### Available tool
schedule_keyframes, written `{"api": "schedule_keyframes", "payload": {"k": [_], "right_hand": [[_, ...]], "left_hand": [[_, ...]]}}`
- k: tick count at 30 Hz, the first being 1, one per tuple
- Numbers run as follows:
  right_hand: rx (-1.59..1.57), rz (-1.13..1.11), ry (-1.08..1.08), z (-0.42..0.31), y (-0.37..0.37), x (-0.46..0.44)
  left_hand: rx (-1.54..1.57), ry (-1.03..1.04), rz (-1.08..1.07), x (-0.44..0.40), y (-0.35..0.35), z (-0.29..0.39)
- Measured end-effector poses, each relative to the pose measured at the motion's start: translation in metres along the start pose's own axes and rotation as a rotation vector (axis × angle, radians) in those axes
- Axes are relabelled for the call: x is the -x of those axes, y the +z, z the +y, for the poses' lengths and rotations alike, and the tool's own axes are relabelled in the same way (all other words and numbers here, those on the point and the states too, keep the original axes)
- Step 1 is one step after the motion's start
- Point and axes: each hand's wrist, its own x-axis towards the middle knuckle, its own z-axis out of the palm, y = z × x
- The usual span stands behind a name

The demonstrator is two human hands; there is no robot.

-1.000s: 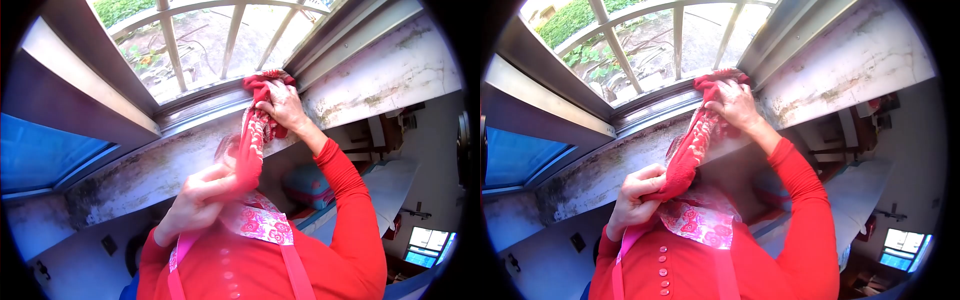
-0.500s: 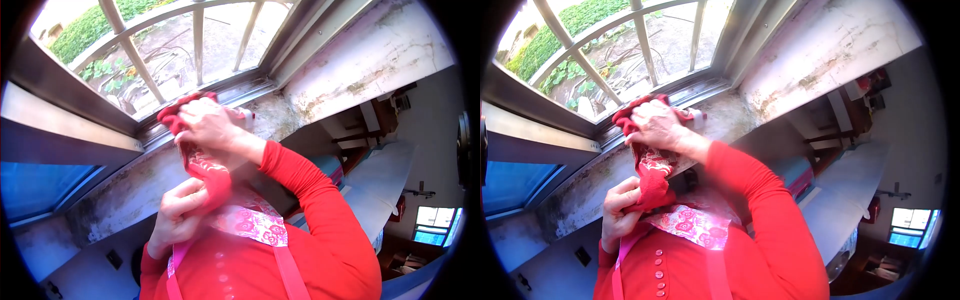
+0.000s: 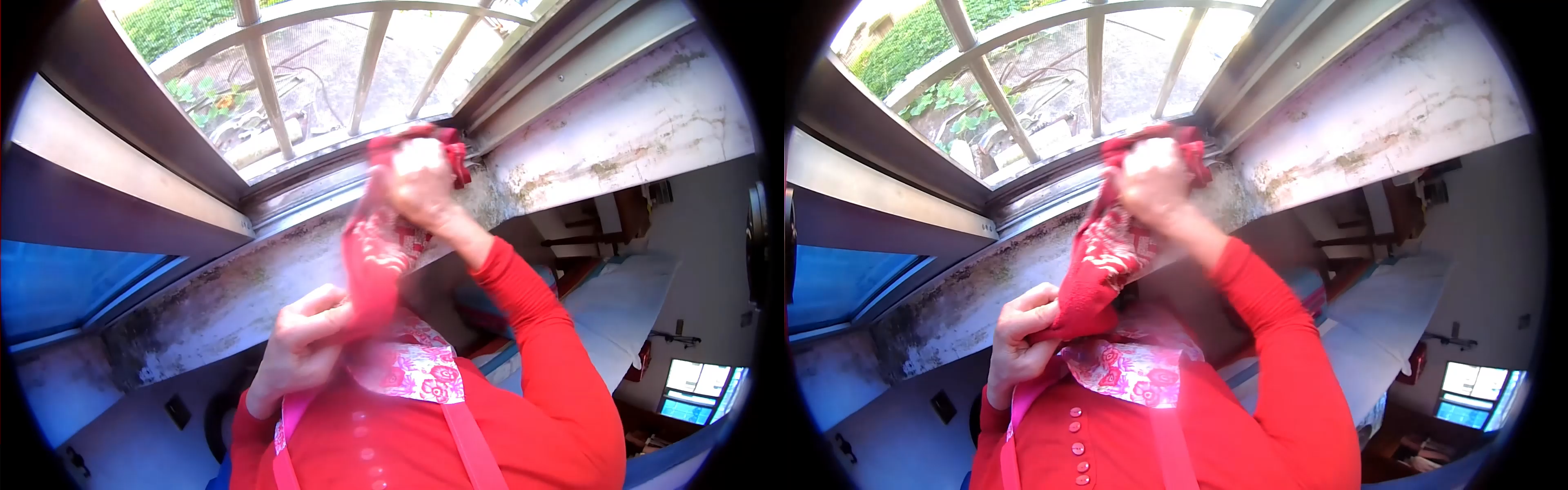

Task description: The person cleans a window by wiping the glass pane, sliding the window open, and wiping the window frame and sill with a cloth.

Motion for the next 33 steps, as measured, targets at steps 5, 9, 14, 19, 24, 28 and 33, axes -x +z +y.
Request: {"api": "schedule_keyframes", "payload": {"k": [5,9,14,19,24,28,33], "right_hand": [[-0.236,0.050,-0.078,-0.111,0.011,-0.021],[-0.401,0.109,-0.118,-0.094,0.007,-0.021],[-0.109,0.095,-0.015,0.011,0.000,0.002],[-0.013,0.056,0.136,0.069,-0.006,0.005],[0.031,0.020,0.182,0.034,0.012,0.003],[-0.135,-0.036,0.056,-0.037,0.001,-0.012],[-0.437,0.073,-0.077,-0.112,0.013,-0.024]], "left_hand": [[-0.034,-0.015,0.067,0.017,-0.008,0.006],[0.024,-0.053,0.001,0.008,-0.007,0.014],[-0.031,0.065,-0.070,-0.012,0.002,0.001],[0.025,0.040,-0.064,-0.019,0.002,-0.003],[0.039,-0.018,-0.005,-0.002,-0.010,-0.003],[0.028,-0.079,0.098,0.024,-0.024,-0.003],[-0.016,-0.108,0.200,0.052,-0.037,0.003]]}}
